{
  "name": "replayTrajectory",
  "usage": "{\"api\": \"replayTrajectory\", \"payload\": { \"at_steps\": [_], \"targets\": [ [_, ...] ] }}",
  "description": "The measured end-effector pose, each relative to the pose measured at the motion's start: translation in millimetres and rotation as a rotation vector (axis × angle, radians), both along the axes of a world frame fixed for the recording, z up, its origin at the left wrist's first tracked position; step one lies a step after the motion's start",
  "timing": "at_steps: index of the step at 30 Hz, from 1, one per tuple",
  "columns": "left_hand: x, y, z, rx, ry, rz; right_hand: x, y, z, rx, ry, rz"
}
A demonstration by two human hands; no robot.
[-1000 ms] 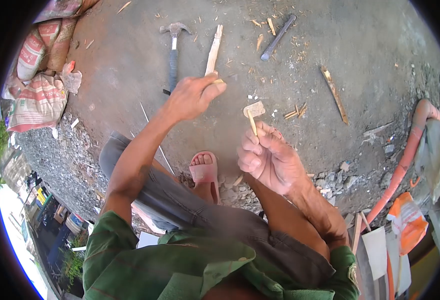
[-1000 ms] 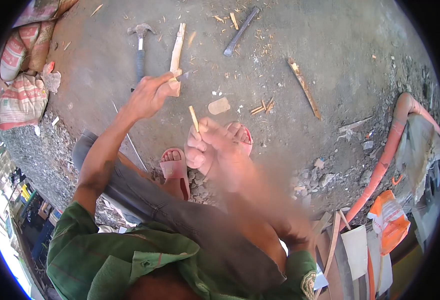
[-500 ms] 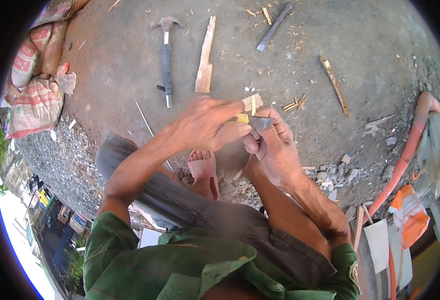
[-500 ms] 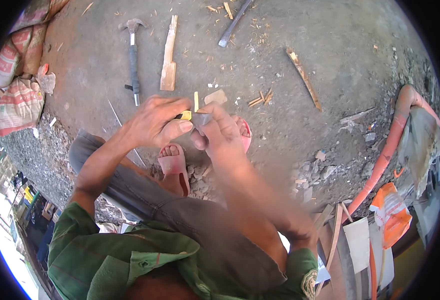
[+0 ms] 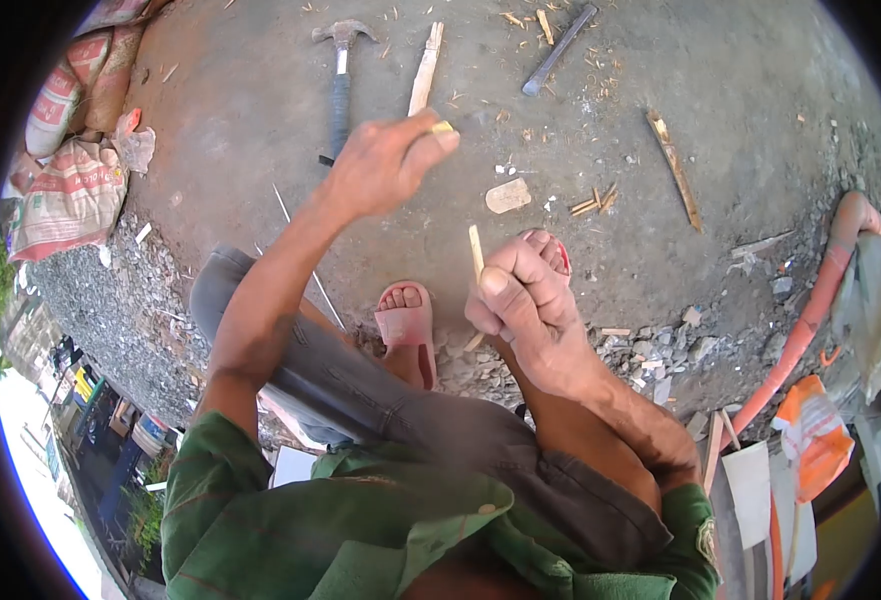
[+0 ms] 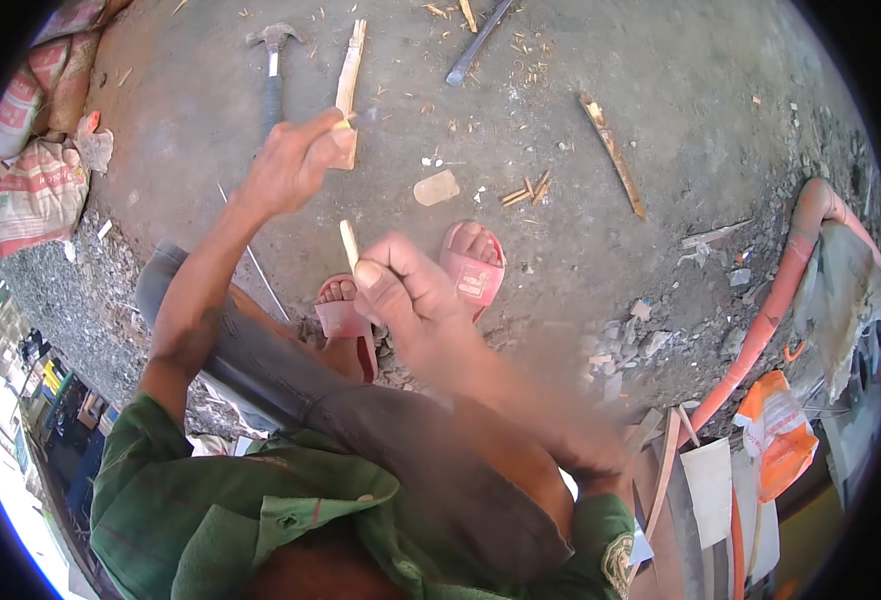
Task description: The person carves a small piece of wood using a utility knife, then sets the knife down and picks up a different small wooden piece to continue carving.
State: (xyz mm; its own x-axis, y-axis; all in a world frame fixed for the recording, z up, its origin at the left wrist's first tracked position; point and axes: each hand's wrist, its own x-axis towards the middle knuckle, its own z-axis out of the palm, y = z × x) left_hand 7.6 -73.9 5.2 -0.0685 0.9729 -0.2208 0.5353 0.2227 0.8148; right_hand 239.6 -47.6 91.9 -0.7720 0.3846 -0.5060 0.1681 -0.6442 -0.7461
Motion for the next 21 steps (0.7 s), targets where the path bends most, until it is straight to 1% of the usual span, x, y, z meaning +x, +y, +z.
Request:
{"api": "replayTrajectory", "payload": {
  "at_steps": [1,2,4,7,10,11,18,21],
  "targets": [
    [-11.0,3.0,5.4,-0.115,0.002,0.014,-4.0,1.3,0.2,-0.053,-0.084,-0.064],
    [-12.4,1.6,12.8,-0.056,-0.029,-0.002,-4.7,1.9,-3.7,-0.046,-0.094,-0.107],
    [8.1,-0.9,38.9,0.07,-0.123,-0.031,2.0,2.8,-20.5,-0.022,-0.144,-0.189],
    [31.1,-11.8,35.5,0.114,-0.162,-0.321,8.9,-0.8,-31.6,0.134,-0.139,-0.152],
    [45.2,-19.7,33.5,0.147,-0.19,-0.3,11.3,-6.0,-37.2,0.214,-0.138,-0.125],
    [48.4,-22.4,29.1,0.137,-0.225,-0.261,12.2,-5.4,-37.0,0.227,-0.141,-0.116],
    [46.8,-17.3,25.8,0.16,-0.086,-0.293,13.0,-3.4,-36.7,0.243,-0.136,-0.103],
    [44.4,-12.6,25.8,0.216,-0.03,-0.293,9.4,-1.3,-30.4,0.164,-0.146,-0.144]
  ]
}}
